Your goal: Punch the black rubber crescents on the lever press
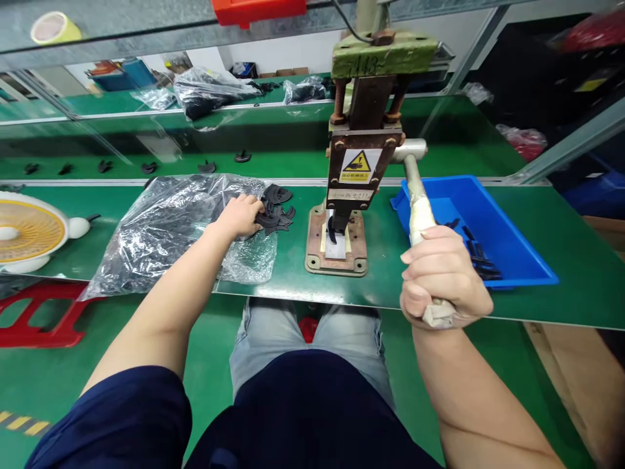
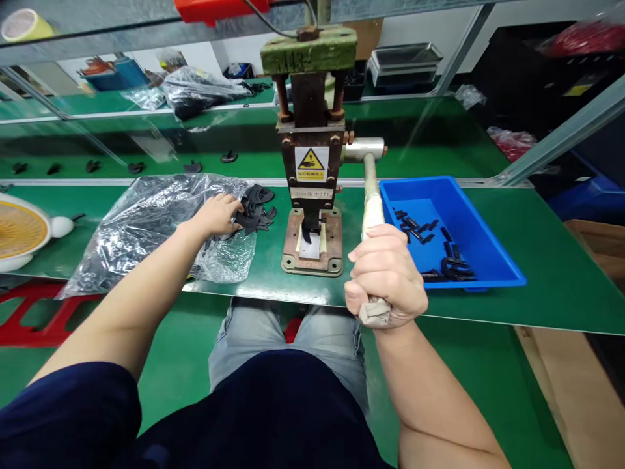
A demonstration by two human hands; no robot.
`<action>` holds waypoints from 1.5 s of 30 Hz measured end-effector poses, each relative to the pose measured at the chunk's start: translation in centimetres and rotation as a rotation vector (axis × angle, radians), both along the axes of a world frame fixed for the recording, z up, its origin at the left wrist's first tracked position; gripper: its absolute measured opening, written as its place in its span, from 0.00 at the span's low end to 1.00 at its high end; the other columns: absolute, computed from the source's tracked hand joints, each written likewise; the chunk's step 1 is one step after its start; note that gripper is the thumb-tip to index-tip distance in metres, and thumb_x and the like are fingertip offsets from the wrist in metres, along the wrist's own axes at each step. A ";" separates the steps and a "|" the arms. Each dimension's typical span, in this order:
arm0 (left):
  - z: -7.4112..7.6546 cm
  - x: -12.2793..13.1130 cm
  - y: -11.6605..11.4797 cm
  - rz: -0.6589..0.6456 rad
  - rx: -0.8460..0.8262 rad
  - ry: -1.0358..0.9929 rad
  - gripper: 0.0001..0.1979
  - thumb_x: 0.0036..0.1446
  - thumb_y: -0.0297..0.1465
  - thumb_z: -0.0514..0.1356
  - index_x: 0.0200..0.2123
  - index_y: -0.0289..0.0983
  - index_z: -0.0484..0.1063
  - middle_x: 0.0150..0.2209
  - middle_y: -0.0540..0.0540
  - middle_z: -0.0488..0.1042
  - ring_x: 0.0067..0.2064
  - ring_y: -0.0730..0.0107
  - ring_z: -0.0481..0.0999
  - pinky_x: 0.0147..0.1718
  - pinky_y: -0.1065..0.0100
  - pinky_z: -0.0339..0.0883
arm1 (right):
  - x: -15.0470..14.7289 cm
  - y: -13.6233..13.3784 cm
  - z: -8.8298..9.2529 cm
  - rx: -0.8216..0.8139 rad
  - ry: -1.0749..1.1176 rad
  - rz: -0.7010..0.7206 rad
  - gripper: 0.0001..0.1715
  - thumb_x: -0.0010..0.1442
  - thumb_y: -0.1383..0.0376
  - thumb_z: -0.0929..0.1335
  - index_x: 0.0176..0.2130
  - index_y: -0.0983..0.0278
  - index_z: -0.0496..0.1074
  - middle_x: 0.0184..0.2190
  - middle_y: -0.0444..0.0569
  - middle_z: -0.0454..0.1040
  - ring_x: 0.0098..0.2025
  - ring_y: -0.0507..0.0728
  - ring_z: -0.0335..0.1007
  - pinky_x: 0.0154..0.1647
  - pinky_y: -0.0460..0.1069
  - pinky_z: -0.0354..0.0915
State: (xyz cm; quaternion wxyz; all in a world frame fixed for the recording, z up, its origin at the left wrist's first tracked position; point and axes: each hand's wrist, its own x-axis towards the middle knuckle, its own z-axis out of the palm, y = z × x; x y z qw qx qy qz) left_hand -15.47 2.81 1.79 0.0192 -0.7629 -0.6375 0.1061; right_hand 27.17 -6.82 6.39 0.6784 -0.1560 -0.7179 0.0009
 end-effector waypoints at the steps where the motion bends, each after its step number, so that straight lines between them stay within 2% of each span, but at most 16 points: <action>1: -0.2 0.0 -0.2 0.002 0.014 0.009 0.29 0.60 0.43 0.69 0.61 0.38 0.74 0.64 0.33 0.72 0.65 0.41 0.68 0.62 0.51 0.63 | 0.0 0.0 0.0 0.001 -0.001 -0.003 0.19 0.66 0.60 0.72 0.25 0.59 0.67 0.23 0.37 0.73 0.32 0.51 0.77 0.51 0.62 0.76; 4: -0.7 0.0 -0.2 0.000 0.027 0.017 0.28 0.61 0.44 0.68 0.60 0.39 0.75 0.64 0.33 0.72 0.65 0.41 0.68 0.61 0.51 0.65 | 0.0 0.1 -0.1 0.012 -0.010 -0.009 0.20 0.66 0.59 0.72 0.25 0.59 0.66 0.23 0.37 0.73 0.32 0.51 0.77 0.51 0.62 0.76; 7: -0.6 -0.2 0.0 -0.030 0.019 0.011 0.19 0.62 0.42 0.67 0.52 0.40 0.79 0.61 0.35 0.74 0.64 0.41 0.70 0.58 0.51 0.66 | 0.1 0.1 -0.1 0.012 -0.016 -0.019 0.21 0.67 0.58 0.71 0.25 0.59 0.66 0.23 0.37 0.73 0.31 0.51 0.77 0.51 0.62 0.76; 10: 0.4 -0.1 -0.2 -0.050 -0.008 -0.044 0.12 0.63 0.38 0.65 0.46 0.40 0.79 0.53 0.37 0.79 0.58 0.45 0.76 0.54 0.55 0.68 | 0.1 0.1 -0.1 0.007 -0.029 -0.028 0.20 0.67 0.58 0.71 0.26 0.59 0.66 0.23 0.36 0.73 0.32 0.51 0.77 0.52 0.62 0.76; 13: 1.7 0.7 -1.0 -0.031 -0.045 -0.142 0.11 0.64 0.35 0.61 0.48 0.41 0.78 0.44 0.41 0.82 0.47 0.51 0.80 0.46 0.59 0.69 | 0.1 0.0 -0.1 0.010 -0.033 -0.031 0.20 0.68 0.57 0.71 0.26 0.59 0.66 0.22 0.36 0.73 0.31 0.50 0.77 0.52 0.61 0.77; 17: 2.5 3.5 -2.5 -0.157 -0.021 -0.247 0.12 0.67 0.33 0.58 0.50 0.41 0.76 0.46 0.41 0.82 0.47 0.53 0.81 0.45 0.61 0.69 | -0.1 0.1 -0.1 0.021 -0.018 -0.042 0.20 0.68 0.58 0.71 0.26 0.59 0.65 0.22 0.36 0.72 0.31 0.50 0.77 0.51 0.61 0.77; 20: 1.6 6.5 -3.5 -0.279 -0.013 -0.286 0.14 0.67 0.31 0.58 0.53 0.40 0.75 0.49 0.39 0.81 0.50 0.52 0.81 0.46 0.60 0.70 | -0.3 0.2 0.0 0.039 0.007 -0.049 0.22 0.67 0.57 0.71 0.25 0.59 0.64 0.21 0.36 0.71 0.30 0.50 0.76 0.50 0.61 0.76; 22: 0.4 8.5 -4.0 -0.298 -0.005 -0.356 0.15 0.67 0.31 0.60 0.56 0.40 0.73 0.48 0.40 0.82 0.50 0.52 0.82 0.46 0.60 0.71 | -0.4 0.2 0.0 0.039 0.005 -0.046 0.21 0.67 0.58 0.71 0.25 0.60 0.64 0.21 0.36 0.71 0.30 0.50 0.76 0.51 0.61 0.76; 24: -1.0 10.1 -4.3 -0.220 0.029 -0.516 0.16 0.66 0.33 0.64 0.56 0.40 0.72 0.47 0.41 0.83 0.49 0.55 0.82 0.46 0.62 0.71 | -0.4 0.2 0.1 0.033 -0.006 -0.039 0.21 0.66 0.59 0.71 0.25 0.60 0.64 0.22 0.36 0.71 0.30 0.50 0.76 0.51 0.61 0.76; 27: -3.4 11.5 -4.4 0.031 0.121 -0.817 0.13 0.65 0.38 0.68 0.49 0.41 0.73 0.43 0.45 0.83 0.44 0.62 0.83 0.44 0.66 0.72 | -0.3 0.1 0.2 0.030 -0.007 -0.029 0.21 0.67 0.59 0.71 0.25 0.60 0.64 0.22 0.37 0.71 0.30 0.50 0.76 0.52 0.61 0.75; 29: -4.5 11.7 -4.4 0.184 0.103 -0.966 0.12 0.66 0.42 0.67 0.42 0.41 0.72 0.36 0.49 0.81 0.37 0.65 0.83 0.38 0.68 0.72 | -0.3 0.1 0.2 0.032 -0.006 -0.027 0.21 0.67 0.59 0.71 0.25 0.60 0.64 0.22 0.37 0.71 0.30 0.50 0.76 0.51 0.61 0.74; 31: -5.1 11.5 -4.4 0.266 0.021 -1.064 0.14 0.68 0.45 0.64 0.38 0.41 0.69 0.30 0.52 0.78 0.31 0.67 0.82 0.32 0.69 0.70 | -0.4 0.2 0.2 0.037 0.003 -0.030 0.21 0.66 0.59 0.71 0.25 0.60 0.63 0.21 0.36 0.71 0.30 0.50 0.76 0.51 0.61 0.74; 34: -4.6 11.5 -4.3 0.293 -0.072 -1.189 0.15 0.71 0.45 0.62 0.37 0.40 0.67 0.32 0.51 0.78 0.24 0.72 0.79 0.25 0.71 0.67 | -0.5 0.2 0.3 0.052 0.010 -0.021 0.20 0.65 0.60 0.71 0.25 0.60 0.63 0.21 0.37 0.71 0.30 0.51 0.76 0.50 0.61 0.74; 37: -3.0 12.3 -4.0 0.337 -0.230 -1.410 0.14 0.74 0.43 0.59 0.42 0.40 0.65 0.37 0.47 0.81 0.23 0.75 0.78 0.21 0.73 0.66 | -0.7 0.3 0.3 0.062 0.012 -0.021 0.19 0.64 0.61 0.71 0.25 0.61 0.62 0.21 0.37 0.71 0.30 0.51 0.75 0.49 0.61 0.73; 40: -1.5 13.7 -3.6 0.371 -0.428 -1.575 0.11 0.76 0.40 0.57 0.44 0.39 0.63 0.36 0.47 0.81 0.22 0.76 0.78 0.20 0.75 0.68 | -0.8 0.3 0.3 0.056 0.031 -0.051 0.20 0.64 0.60 0.70 0.25 0.60 0.62 0.21 0.36 0.70 0.29 0.51 0.75 0.50 0.62 0.74; 45: -1.2 15.3 -2.7 0.408 -0.526 -1.579 0.11 0.73 0.38 0.62 0.47 0.38 0.66 0.29 0.50 0.77 0.27 0.66 0.84 0.27 0.70 0.78 | -1.0 0.6 0.0 0.058 0.071 -0.060 0.20 0.63 0.59 0.71 0.24 0.59 0.62 0.19 0.36 0.69 0.27 0.52 0.74 0.50 0.62 0.74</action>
